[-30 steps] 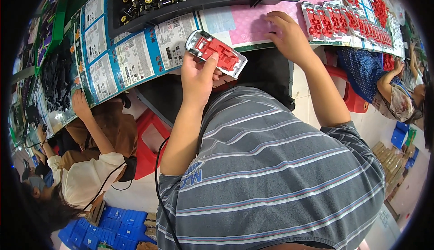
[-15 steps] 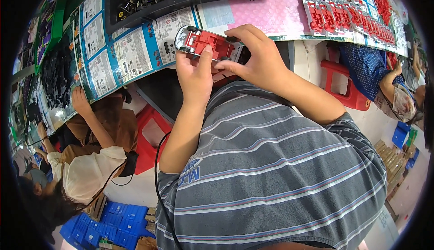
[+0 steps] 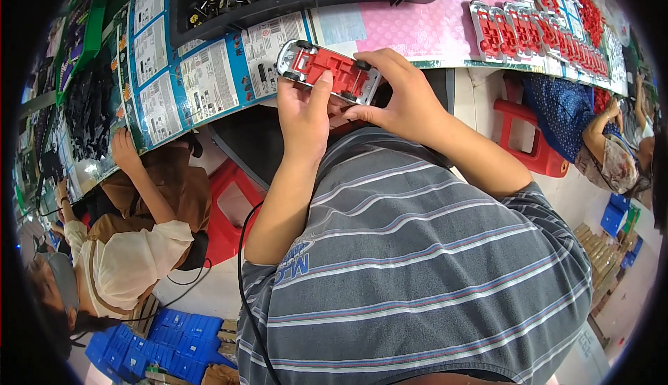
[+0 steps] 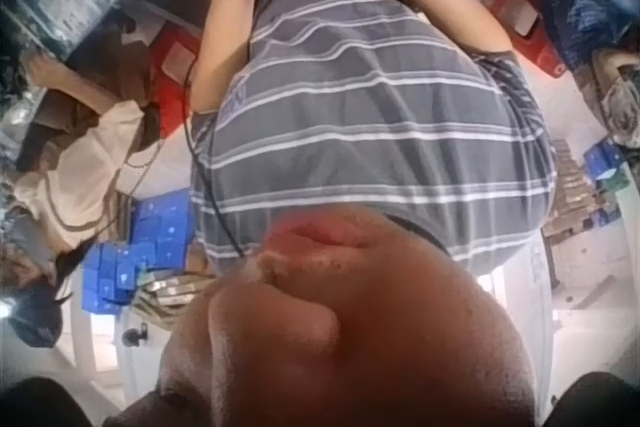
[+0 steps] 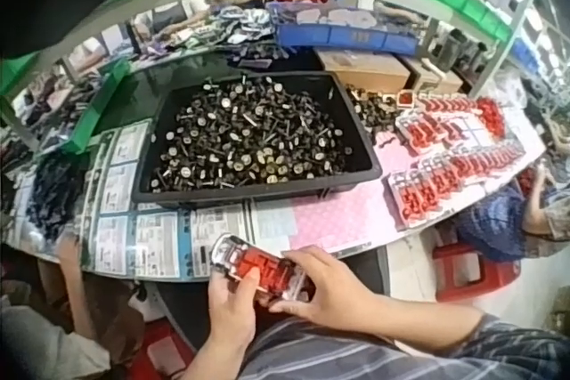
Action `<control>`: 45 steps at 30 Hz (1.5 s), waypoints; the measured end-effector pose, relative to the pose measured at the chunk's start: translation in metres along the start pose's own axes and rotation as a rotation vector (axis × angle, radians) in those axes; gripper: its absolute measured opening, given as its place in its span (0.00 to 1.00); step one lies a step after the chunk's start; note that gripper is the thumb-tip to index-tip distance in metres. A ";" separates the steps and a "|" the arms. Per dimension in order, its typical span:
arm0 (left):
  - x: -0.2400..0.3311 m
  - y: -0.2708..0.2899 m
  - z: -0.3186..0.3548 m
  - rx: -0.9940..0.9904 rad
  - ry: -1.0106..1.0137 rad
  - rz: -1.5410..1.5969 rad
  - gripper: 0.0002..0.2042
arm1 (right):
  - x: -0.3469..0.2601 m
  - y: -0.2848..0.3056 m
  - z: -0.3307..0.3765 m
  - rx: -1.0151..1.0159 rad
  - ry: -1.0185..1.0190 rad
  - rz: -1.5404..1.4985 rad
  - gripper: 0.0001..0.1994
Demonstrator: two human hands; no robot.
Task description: The person assembles toy cars by taking wheel axles from a tray, fitting them into toy car bodies by hand, and placing the assembled cars on the table.
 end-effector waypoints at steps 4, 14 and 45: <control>-0.007 -0.011 0.000 -0.067 -0.007 0.037 0.20 | 0.003 -0.006 -0.002 -0.003 -0.035 0.005 0.40; 0.010 0.003 0.005 -0.008 -0.022 0.135 0.18 | -0.001 -0.005 -0.014 -0.056 0.050 -0.131 0.34; 0.139 0.290 -0.053 0.624 0.190 -0.392 0.15 | 0.088 0.018 -0.038 0.263 0.020 0.366 0.07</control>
Point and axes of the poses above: each hand's wrist, its own z-axis away from the middle knuckle, its own y-axis out of the back of the hand, x = y × z, the point moved 4 cm from there along -z, towards the middle knuckle, and after that the axes turned 10 degrees about -x, right-handed, at the moved point
